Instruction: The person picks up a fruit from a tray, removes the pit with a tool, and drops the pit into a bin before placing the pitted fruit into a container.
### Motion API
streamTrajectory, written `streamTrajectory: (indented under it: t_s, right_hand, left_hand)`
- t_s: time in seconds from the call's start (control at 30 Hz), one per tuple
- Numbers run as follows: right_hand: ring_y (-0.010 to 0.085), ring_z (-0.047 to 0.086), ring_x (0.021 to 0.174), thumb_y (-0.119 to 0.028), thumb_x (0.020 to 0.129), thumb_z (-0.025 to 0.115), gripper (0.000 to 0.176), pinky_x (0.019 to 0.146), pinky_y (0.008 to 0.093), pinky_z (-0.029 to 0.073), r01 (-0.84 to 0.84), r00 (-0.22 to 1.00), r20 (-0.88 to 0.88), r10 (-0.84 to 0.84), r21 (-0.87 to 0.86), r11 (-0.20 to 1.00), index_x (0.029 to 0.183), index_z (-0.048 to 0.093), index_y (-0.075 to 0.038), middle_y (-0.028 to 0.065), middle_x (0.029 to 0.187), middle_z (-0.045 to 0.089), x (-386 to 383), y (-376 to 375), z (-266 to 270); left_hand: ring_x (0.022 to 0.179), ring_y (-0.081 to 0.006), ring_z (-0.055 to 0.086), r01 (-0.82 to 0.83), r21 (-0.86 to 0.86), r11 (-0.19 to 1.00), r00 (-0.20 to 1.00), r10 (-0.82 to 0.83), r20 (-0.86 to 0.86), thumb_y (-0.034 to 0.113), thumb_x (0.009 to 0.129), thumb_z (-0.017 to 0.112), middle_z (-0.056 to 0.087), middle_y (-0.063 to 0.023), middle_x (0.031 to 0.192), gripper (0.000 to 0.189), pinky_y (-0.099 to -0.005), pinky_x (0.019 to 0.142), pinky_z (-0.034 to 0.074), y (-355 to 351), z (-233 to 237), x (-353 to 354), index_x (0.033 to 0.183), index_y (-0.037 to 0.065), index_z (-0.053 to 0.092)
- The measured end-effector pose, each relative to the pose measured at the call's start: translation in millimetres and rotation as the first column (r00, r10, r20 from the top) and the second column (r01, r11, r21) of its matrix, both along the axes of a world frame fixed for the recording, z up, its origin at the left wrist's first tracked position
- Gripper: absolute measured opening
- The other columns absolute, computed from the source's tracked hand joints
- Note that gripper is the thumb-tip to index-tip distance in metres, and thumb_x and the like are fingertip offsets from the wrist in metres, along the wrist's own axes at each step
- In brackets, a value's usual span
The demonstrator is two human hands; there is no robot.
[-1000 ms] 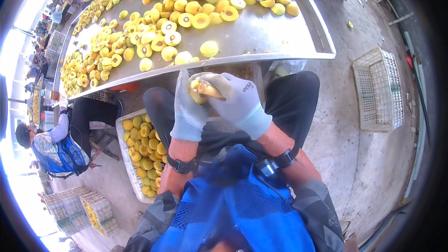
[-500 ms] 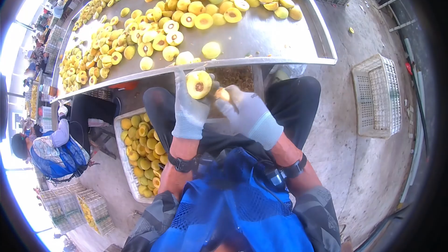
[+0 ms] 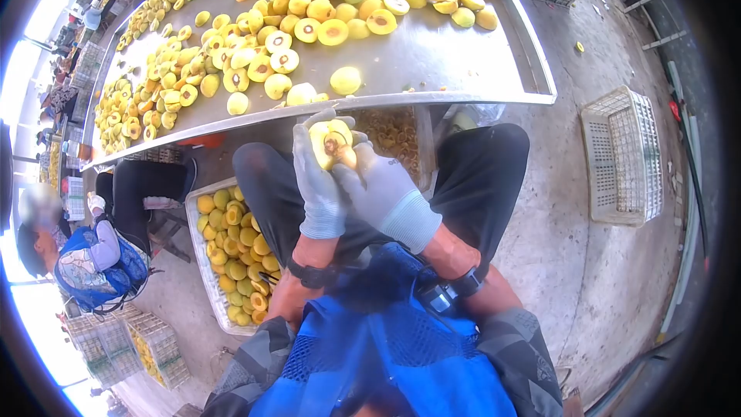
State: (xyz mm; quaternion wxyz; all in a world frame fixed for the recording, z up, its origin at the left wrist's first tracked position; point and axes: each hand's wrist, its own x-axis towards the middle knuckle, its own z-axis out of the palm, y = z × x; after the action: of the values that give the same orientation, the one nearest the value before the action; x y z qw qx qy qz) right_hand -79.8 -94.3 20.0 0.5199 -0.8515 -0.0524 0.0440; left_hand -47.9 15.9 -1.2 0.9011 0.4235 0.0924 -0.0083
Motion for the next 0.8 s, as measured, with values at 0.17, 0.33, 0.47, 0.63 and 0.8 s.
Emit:
streamTrajectory:
  t_s: [0.17,0.33,0.47,0.63,0.8]
  right_hand:
    - [0.0477,0.066,0.083,-0.026,0.097,0.057,0.036,0.072,0.0531,0.052,0.005,1.0,-0.025,-0.007,-0.045,0.999,0.116,0.054,0.005,0.0295,0.086,0.067,-3.7,6.5,-7.0]
    - [0.0477,0.066,0.08,-0.028,0.098,0.057,0.034,0.069,0.0536,0.052,0.027,0.999,-0.026,-0.03,-0.131,0.991,0.11,0.053,0.003,0.0285,0.084,0.067,-8.1,11.4,-9.0]
    - [0.0481,0.065,0.077,-0.028,0.098,0.058,0.032,0.067,0.054,0.051,0.014,1.0,-0.009,-0.015,-0.064,0.998,0.106,0.051,0.002,0.0286,0.082,0.067,-9.5,12.0,-11.6]
    - [0.0474,0.066,0.078,-0.027,0.098,0.057,0.032,0.068,0.0528,0.052,0.066,0.998,-0.011,-0.067,-0.113,0.991,0.107,0.054,0.004,0.0291,0.082,0.067,-12.5,17.9,-5.6]
    - [0.0469,0.066,0.075,-0.027,0.099,0.057,0.031,0.067,0.0521,0.052,0.036,0.997,-0.071,-0.026,0.142,0.989,0.103,0.055,0.003,0.0282,0.079,0.066,-15.6,16.5,-6.8]
  left_hand:
    - [0.083,-0.0253,0.068,-0.009,0.107,0.994,1.0,0.009,0.006,0.032,0.106,0.037,0.066,-0.0157,0.1,0.038,-0.035,0.077,0.058,4.9,-7.7,-0.7,0.114,0.001,0.058]
    - [0.084,-0.0252,0.069,-0.029,0.186,0.982,0.997,0.016,0.074,0.027,0.105,0.037,0.066,-0.0164,0.099,0.037,-0.0349,0.077,0.059,3.8,5.3,-3.6,0.109,-0.002,0.06]
    - [0.086,-0.0251,0.07,-0.022,0.148,0.989,0.996,0.009,0.085,0.024,0.103,0.038,0.067,-0.0164,0.1,0.035,-0.0354,0.078,0.059,5.2,12.3,-4.4,0.107,-0.003,0.061]
    - [0.087,-0.0262,0.069,0.002,0.187,0.982,0.996,-0.019,0.09,0.024,0.102,0.039,0.067,-0.0169,0.101,0.035,-0.0361,0.079,0.059,8.5,14.8,-4.3,0.106,-0.003,0.061]
    - [0.085,-0.027,0.069,0.092,0.057,0.994,0.995,-0.094,0.027,0.025,0.1,0.038,0.067,-0.0169,0.1,0.036,-0.0374,0.079,0.059,14.7,12.3,-3.2,0.106,-0.002,0.061]
